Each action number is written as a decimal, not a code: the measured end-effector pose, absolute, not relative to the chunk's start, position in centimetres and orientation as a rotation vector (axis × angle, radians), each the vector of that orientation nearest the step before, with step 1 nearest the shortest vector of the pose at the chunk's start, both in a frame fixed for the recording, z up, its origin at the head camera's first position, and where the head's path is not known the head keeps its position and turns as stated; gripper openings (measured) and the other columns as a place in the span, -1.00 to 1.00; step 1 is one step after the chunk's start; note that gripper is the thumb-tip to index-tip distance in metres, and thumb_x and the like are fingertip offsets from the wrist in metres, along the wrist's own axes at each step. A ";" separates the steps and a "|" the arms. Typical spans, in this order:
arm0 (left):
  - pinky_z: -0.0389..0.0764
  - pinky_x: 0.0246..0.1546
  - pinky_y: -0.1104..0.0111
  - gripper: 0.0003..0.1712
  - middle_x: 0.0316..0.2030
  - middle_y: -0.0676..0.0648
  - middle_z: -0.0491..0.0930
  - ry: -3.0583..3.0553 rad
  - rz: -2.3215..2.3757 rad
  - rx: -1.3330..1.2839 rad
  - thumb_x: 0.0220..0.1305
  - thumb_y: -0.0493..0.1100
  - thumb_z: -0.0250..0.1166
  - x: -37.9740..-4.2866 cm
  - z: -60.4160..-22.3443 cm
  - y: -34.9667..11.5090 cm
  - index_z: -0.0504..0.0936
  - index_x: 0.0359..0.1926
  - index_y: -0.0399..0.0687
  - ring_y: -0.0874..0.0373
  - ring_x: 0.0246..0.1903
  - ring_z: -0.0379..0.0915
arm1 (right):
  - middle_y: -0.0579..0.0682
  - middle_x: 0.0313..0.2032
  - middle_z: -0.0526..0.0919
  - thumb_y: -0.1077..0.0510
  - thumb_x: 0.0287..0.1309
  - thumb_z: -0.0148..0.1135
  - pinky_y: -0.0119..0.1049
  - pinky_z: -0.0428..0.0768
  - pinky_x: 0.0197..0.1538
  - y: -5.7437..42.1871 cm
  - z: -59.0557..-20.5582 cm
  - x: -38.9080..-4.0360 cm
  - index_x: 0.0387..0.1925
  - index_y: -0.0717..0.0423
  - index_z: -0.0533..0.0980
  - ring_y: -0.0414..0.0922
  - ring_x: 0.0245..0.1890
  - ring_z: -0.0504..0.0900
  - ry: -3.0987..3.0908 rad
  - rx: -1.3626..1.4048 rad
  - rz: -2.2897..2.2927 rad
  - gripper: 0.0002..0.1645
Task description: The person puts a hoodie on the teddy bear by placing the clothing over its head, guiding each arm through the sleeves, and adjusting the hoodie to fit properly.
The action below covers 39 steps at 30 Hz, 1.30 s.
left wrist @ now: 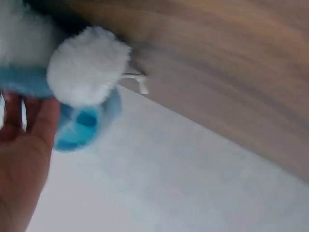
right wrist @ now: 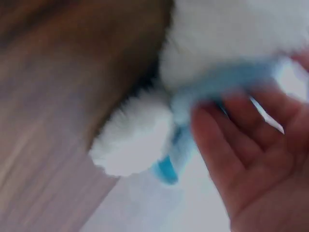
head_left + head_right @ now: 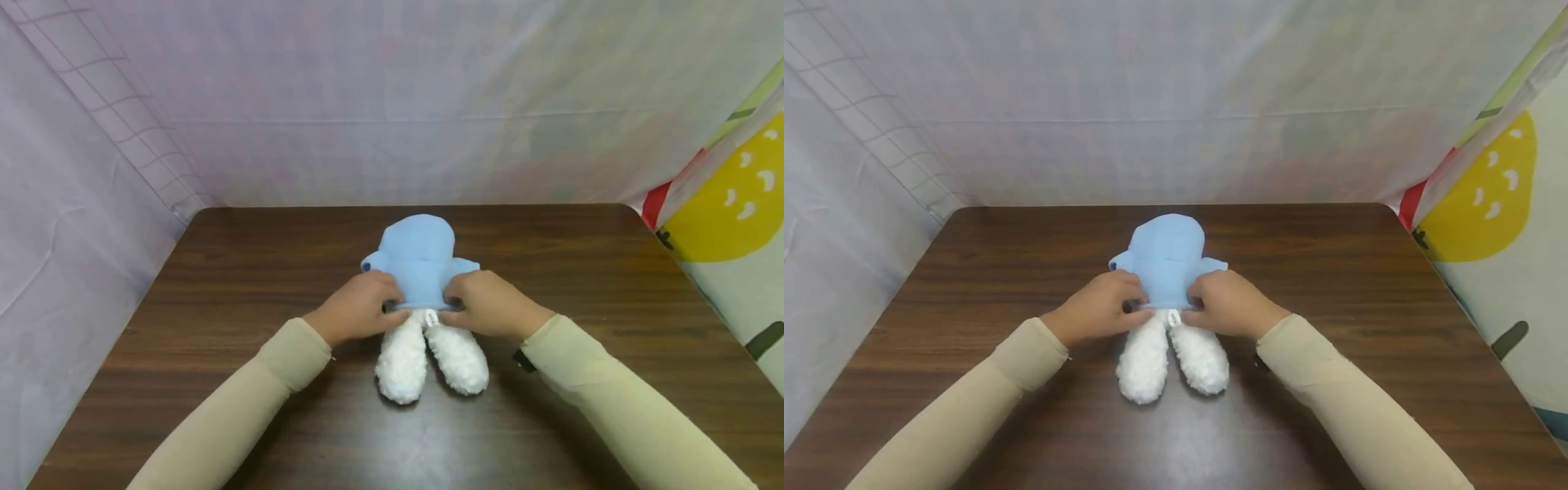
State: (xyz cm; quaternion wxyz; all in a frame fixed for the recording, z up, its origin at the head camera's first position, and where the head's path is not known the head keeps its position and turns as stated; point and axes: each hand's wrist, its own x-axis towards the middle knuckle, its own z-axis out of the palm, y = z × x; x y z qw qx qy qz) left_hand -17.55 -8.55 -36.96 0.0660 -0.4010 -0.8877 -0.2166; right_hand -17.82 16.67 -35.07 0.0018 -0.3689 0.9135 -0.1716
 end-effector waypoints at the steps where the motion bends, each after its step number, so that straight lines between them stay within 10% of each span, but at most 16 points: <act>1: 0.38 -0.43 0.38 -0.61 -0.53 0.07 0.38 -2.690 -0.679 -1.234 0.35 -0.09 0.30 -17.6 -37.0 -8.9 0.50 -0.63 -0.01 0.24 -0.53 0.24 | -0.22 -0.68 0.21 0.02 0.26 0.33 -0.35 0.25 -0.54 16.8 -34.9 -17.8 -0.73 -0.09 0.31 -0.29 -0.67 0.14 2.834 -1.135 -0.567 -0.49; 5: 0.40 -0.41 0.39 -0.60 -0.44 0.04 0.33 -2.749 -0.677 -1.137 0.36 -0.01 0.31 -17.5 -37.2 -9.1 0.45 -0.59 -0.03 0.22 -0.49 0.25 | -0.18 -0.67 0.26 -0.04 0.30 0.29 -0.35 0.26 -0.54 16.7 -35.0 -18.1 -0.70 -0.05 0.33 -0.27 -0.68 0.17 2.865 -1.043 -0.590 -0.49; 9: 0.49 -0.07 0.26 -0.58 -0.10 -0.08 0.40 -2.764 -0.546 -0.976 0.21 0.07 0.44 -17.4 -37.0 -8.2 0.53 -0.13 -0.12 0.05 -0.10 0.38 | 0.00 -0.39 0.42 -0.08 0.12 0.46 -0.24 0.46 -0.35 16.2 -35.5 -18.2 -0.35 0.14 0.45 -0.10 -0.43 0.41 3.055 -1.075 -0.471 -0.56; 13: 0.20 0.33 -0.07 -0.06 0.39 -0.23 0.18 -2.843 -0.458 -0.929 0.17 0.14 0.45 -17.6 -36.1 -7.7 0.27 0.43 -0.16 -0.16 0.40 0.05 | 0.27 0.16 0.40 -0.11 0.02 0.52 0.07 0.44 0.15 16.0 -35.5 -18.4 0.27 0.34 0.31 0.20 0.17 0.38 3.128 -1.107 -0.431 -0.04; 17: 0.03 0.38 -0.15 0.06 0.47 -0.19 0.11 -2.949 -0.438 -0.955 0.21 0.14 0.41 -18.1 -35.6 -7.5 0.06 0.54 -0.14 -0.09 0.46 -0.02 | 0.29 0.37 0.25 -0.12 0.08 0.47 0.13 0.25 0.34 15.8 -35.3 -18.8 0.45 0.32 0.13 0.24 0.37 0.20 3.039 -1.070 -0.427 0.11; 31: 0.19 0.37 0.10 -0.23 0.05 -0.07 0.52 -2.853 -0.531 -0.900 0.03 0.09 0.56 -18.4 -36.0 -7.5 0.50 0.18 -0.16 0.03 0.15 0.41 | 0.03 -0.11 0.57 -0.09 -0.05 0.56 -0.01 0.44 -0.13 15.3 -35.5 -19.2 -0.01 0.13 0.47 0.05 -0.12 0.41 3.071 -1.087 -0.454 -0.34; 39: 0.52 -0.17 0.26 -0.56 -0.37 0.05 0.50 -2.719 -0.481 -0.901 0.03 0.03 0.57 -17.8 -36.5 -7.4 0.48 -0.29 -0.03 0.16 -0.35 0.41 | -0.15 -0.49 0.41 0.01 -0.03 0.56 -0.18 0.24 -0.30 15.3 -36.0 -18.9 -0.51 -0.04 0.34 -0.06 -0.39 0.27 3.111 -1.256 -0.465 -0.54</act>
